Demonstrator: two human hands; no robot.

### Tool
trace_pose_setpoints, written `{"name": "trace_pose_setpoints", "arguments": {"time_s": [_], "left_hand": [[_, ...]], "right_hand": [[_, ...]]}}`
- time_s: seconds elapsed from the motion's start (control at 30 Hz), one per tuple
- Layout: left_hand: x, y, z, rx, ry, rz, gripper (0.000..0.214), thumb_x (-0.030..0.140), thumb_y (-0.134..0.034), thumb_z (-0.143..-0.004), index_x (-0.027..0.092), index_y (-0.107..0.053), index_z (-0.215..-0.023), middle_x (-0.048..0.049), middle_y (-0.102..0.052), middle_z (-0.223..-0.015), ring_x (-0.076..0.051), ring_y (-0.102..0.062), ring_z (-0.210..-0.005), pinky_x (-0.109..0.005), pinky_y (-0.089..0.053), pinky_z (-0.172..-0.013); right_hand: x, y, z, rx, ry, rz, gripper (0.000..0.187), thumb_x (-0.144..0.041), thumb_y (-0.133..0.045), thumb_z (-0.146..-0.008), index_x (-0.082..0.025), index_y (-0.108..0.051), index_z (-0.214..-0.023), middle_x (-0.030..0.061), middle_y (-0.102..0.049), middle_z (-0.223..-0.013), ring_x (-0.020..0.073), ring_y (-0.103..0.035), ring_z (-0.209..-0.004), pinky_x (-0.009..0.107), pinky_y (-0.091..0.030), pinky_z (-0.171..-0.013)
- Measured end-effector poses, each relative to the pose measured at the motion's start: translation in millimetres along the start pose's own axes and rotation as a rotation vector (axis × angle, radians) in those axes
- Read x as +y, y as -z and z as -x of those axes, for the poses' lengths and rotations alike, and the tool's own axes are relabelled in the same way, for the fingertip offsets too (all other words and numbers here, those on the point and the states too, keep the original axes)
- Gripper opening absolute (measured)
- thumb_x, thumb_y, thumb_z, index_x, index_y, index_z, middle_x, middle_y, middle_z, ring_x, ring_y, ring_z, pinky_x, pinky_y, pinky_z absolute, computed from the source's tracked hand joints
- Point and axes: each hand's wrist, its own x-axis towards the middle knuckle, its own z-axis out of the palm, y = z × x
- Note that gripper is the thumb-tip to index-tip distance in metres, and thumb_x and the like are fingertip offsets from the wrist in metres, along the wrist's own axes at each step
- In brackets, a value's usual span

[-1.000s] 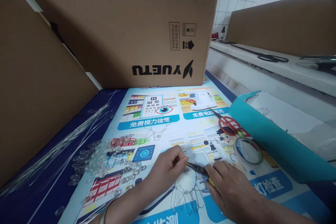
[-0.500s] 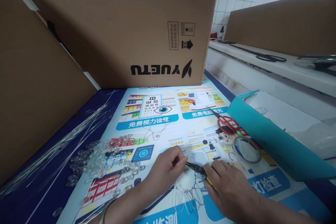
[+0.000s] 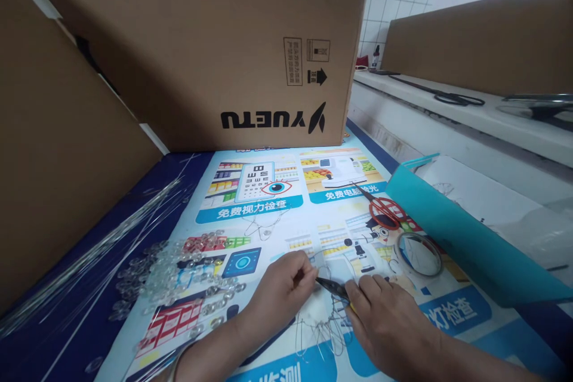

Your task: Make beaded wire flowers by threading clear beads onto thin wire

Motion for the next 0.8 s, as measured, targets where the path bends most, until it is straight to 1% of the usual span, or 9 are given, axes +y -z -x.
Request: {"name": "trace_pose_setpoints", "arguments": {"time_s": [0.23,0.3,0.47,0.6,0.8], "left_hand": [[1,1.7,-1,-0.022,-0.004,-0.001,0.023,0.028,-0.046,-0.088,0.018,-0.046,-0.067,0.0015,-0.052,-0.066,-0.012,-0.046,-0.06,-0.022,-0.033,-0.055],[1,3.2,-2,-0.044,0.002,0.019,0.023,0.029,-0.047,-0.088,0.018,-0.046,-0.068,0.0015,-0.052,-0.066,-0.012,-0.046,-0.06,-0.022,-0.033,-0.055],[-1,7.7,-4,-0.112,0.027,0.115,0.022,0.03,-0.048,-0.089,0.018,-0.051,-0.071,0.0015,-0.055,-0.067,-0.012,-0.047,-0.061,-0.022,-0.035,-0.056],[-4,10.7,-6,-0.124,-0.005,0.156,0.018,0.026,-0.048,-0.089,0.018,-0.056,-0.075,0.0013,-0.057,-0.071,-0.013,-0.05,-0.067,-0.022,-0.037,-0.062],[-6,11.6,-9,-0.119,-0.048,0.133,0.016,0.024,-0.05,-0.088,0.018,-0.059,-0.077,0.001,-0.059,-0.074,-0.013,-0.053,-0.071,-0.023,-0.038,-0.065]], "right_hand": [[2,3,-2,-0.013,0.005,-0.047,0.019,-0.023,-0.051,-0.085,-0.017,-0.056,-0.101,0.0071,-0.058,-0.081,0.0225,-0.054,-0.072,0.032,-0.03,-0.057],[3,4,-3,-0.019,0.0,-0.073,0.017,-0.023,-0.049,-0.086,-0.017,-0.056,-0.101,0.0066,-0.058,-0.081,0.0223,-0.054,-0.071,0.032,-0.029,-0.057],[6,4,-1,-0.117,-0.053,-0.182,0.019,-0.025,-0.046,-0.088,-0.019,-0.055,-0.104,0.0063,-0.059,-0.086,0.0211,-0.055,-0.072,0.031,-0.027,-0.057],[10,4,1,-0.161,-0.066,-0.218,0.023,-0.027,-0.045,-0.089,-0.019,-0.054,-0.108,0.0069,-0.06,-0.09,0.0215,-0.055,-0.075,0.031,-0.027,-0.057],[11,8,-2,-0.213,-0.087,-0.24,0.025,-0.029,-0.043,-0.09,-0.02,-0.055,-0.11,0.0075,-0.06,-0.092,0.0225,-0.056,-0.077,0.032,-0.031,-0.061]]}}
